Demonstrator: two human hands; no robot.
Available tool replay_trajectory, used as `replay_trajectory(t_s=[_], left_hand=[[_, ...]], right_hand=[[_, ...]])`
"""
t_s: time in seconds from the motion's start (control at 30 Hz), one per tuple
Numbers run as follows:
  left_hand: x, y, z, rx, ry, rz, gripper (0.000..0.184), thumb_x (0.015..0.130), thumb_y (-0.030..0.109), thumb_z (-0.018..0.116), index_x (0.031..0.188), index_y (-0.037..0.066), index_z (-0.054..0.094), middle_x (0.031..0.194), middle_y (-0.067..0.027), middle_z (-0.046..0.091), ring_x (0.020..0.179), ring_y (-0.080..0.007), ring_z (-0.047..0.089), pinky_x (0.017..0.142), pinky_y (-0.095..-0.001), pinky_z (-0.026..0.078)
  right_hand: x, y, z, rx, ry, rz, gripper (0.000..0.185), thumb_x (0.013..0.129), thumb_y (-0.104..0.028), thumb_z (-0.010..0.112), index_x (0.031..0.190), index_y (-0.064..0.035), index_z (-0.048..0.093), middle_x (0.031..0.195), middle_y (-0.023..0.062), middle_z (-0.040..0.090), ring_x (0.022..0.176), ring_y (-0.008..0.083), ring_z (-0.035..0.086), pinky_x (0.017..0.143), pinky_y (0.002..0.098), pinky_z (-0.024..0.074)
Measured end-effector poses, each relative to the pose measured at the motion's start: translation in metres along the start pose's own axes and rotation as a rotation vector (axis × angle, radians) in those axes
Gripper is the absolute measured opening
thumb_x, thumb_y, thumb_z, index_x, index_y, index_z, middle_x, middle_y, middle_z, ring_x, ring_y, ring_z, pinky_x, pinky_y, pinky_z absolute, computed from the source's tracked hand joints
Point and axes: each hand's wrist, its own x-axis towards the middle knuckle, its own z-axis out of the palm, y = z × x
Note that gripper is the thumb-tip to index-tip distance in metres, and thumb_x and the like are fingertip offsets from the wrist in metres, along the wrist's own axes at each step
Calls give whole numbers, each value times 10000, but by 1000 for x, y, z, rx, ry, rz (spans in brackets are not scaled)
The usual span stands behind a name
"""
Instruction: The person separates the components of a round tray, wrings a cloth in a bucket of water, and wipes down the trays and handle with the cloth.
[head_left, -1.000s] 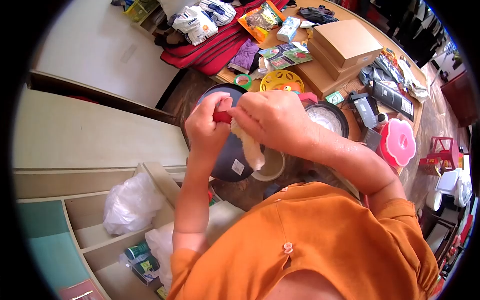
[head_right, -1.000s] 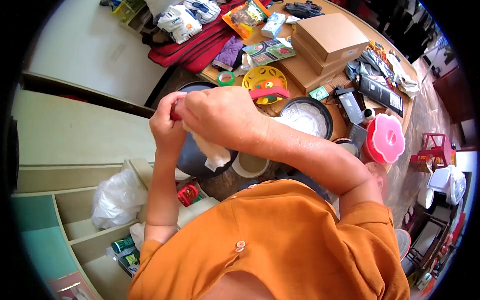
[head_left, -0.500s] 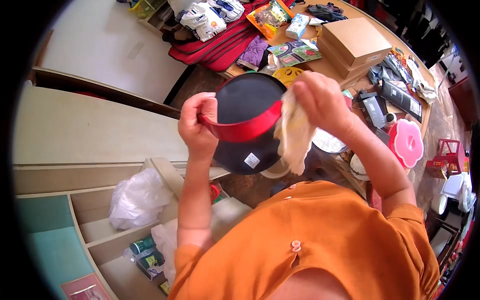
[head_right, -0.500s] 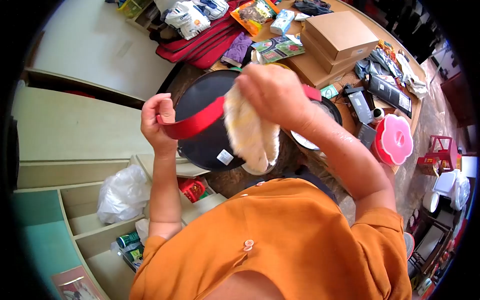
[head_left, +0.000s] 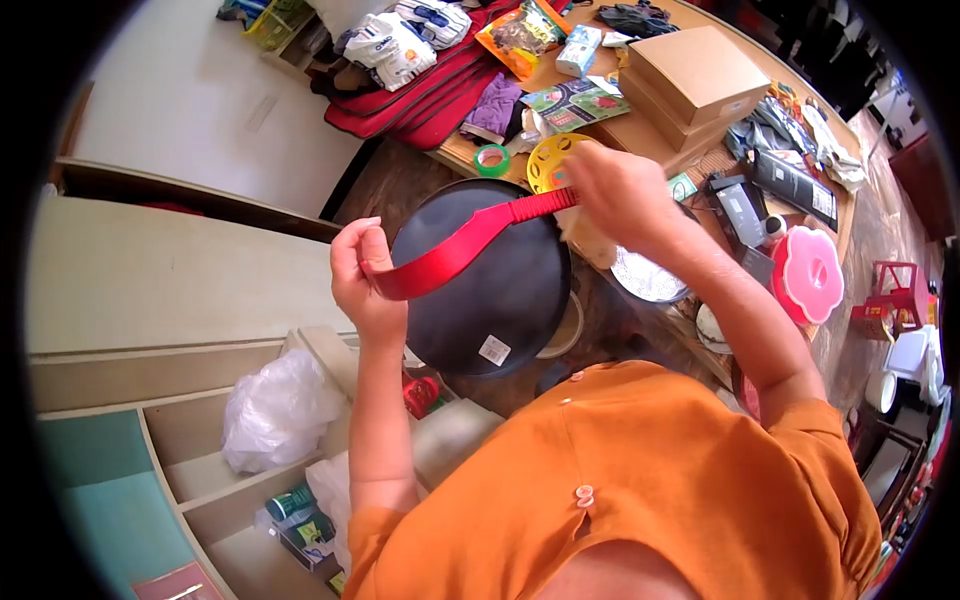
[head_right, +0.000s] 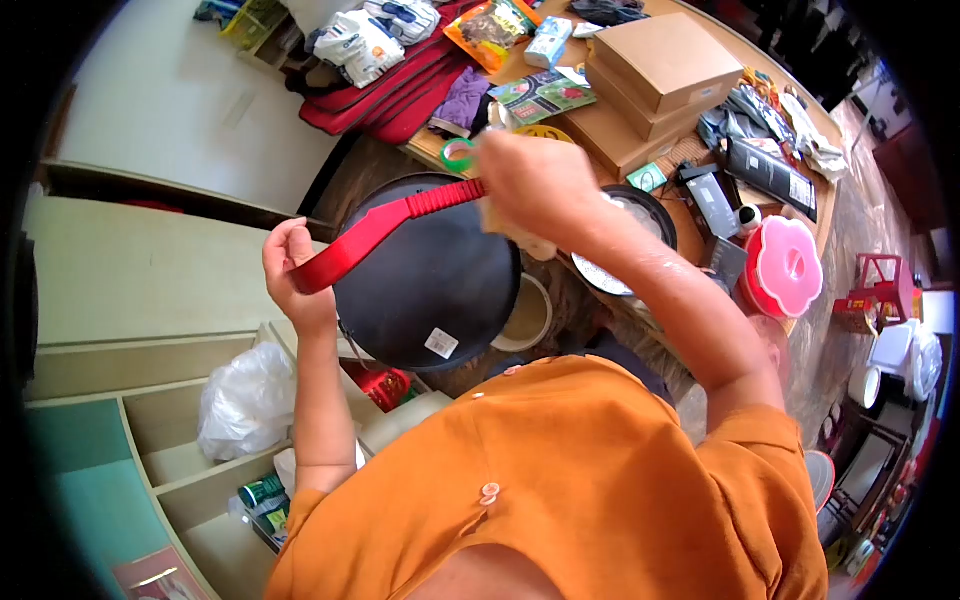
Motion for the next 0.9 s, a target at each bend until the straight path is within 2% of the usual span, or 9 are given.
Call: replay_trajectory(t_s=[0.13, 0.27, 0.3, 0.43, 0.5, 0.6, 0.7, 0.8, 0.9], left_hand=[[-5, 0, 1, -56, 11, -107, 147, 898, 149, 524, 974, 29, 564, 858, -2, 545, 710, -64, 465, 644, -190, 395], [1, 10, -1, -107, 100, 13, 147, 906, 160, 522, 966, 29, 549, 701, 35, 452, 509, -16, 353, 462, -164, 295], [2, 3, -8, -202, 117, -131, 146, 906, 155, 519, 969, 27, 549, 698, 32, 461, 516, -18, 362, 472, -164, 305], [12, -14, -23, -240, 157, -91, 148, 905, 143, 506, 961, 11, 540, 666, 18, 478, 486, -27, 370, 423, -172, 295], [18, -6, -25, -266, 166, -149, 159, 903, 145, 503, 968, 3, 530, 652, 9, 480, 470, -32, 374, 406, -178, 298], [24, -19, -31, -428, 140, -208, 148, 877, 115, 510, 970, -1, 506, 634, -7, 481, 451, -50, 378, 406, -177, 305], [32, -36, -32, -534, 140, -268, 102, 868, 107, 509, 814, 22, 488, 575, 10, 410, 448, -59, 328, 415, -202, 287], [37, -36, -26, -570, 113, -332, 243, 880, 140, 517, 668, 64, 429, 517, 38, 300, 444, -64, 275, 411, -241, 257], [42, -65, -23, -542, 46, -470, 123, 890, 165, 526, 820, 65, 507, 542, 35, 323, 476, -65, 294, 465, -227, 278]], right_hand=[[2, -51, 9, 55, 213, -257, 138, 800, -170, 576, 751, -63, 506, 627, 108, 543, 604, 309, 569, 553, 403, 452], [10, -47, 1, -22, 277, -361, 153, 808, -185, 574, 746, -63, 506, 627, 98, 547, 592, 292, 576, 547, 376, 460], [11, -39, -1, -84, 290, -343, 156, 820, -186, 563, 742, -65, 505, 635, 96, 554, 598, 282, 583, 544, 370, 466], [10, 2, -8, -221, 363, -227, 152, 849, -194, 536, 783, -57, 531, 666, 124, 564, 625, 309, 572, 578, 373, 471], [8, 19, -10, 138, 328, -67, 262, 880, -253, 491, 726, -43, 515, 611, 75, 511, 554, 226, 543, 554, 358, 451], [5, 29, -8, 604, 231, -32, 313, 926, -266, 429, 751, -14, 493, 639, 60, 474, 596, 145, 446, 605, 305, 409], [6, 39, -8, 745, 137, -8, 309, 931, -277, 421, 875, -6, 557, 791, 27, 541, 759, 111, 487, 686, 259, 408], [16, 40, 1, 993, 146, 38, 329, 934, -291, 419, 799, -30, 568, 751, -23, 545, 703, 47, 465, 645, 227, 389], [30, 15, -6, 1035, 218, 76, 361, 931, -316, 443, 751, -27, 564, 679, -42, 518, 655, 37, 443, 610, 221, 375]])
